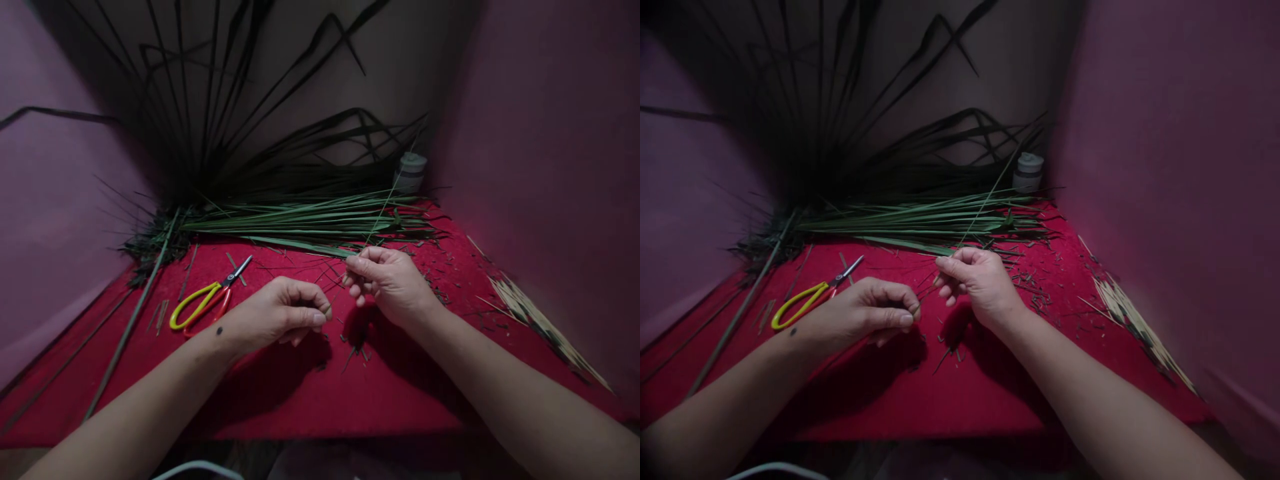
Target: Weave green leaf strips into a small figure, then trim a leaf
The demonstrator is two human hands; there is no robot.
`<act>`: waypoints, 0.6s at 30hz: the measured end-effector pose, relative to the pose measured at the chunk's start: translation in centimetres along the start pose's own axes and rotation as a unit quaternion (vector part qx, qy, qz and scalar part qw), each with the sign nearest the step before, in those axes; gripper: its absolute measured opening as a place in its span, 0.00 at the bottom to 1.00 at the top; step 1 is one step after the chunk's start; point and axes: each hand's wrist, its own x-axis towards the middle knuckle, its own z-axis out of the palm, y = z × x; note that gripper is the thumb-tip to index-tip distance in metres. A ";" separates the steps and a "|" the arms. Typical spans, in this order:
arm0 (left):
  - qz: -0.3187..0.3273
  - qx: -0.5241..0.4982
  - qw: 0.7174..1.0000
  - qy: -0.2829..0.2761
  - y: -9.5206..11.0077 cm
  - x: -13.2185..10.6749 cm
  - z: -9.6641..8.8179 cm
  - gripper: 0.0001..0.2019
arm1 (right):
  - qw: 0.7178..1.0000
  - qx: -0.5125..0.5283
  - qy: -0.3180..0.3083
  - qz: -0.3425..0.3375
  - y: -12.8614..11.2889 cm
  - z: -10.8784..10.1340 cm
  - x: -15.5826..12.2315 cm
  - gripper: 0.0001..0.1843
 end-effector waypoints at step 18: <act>-0.025 0.085 0.991 0.100 -2.0 -1.3 0.1 0.04 | 0.995 -0.059 -0.077 -0.035 0.7 0.7 -0.6 0.12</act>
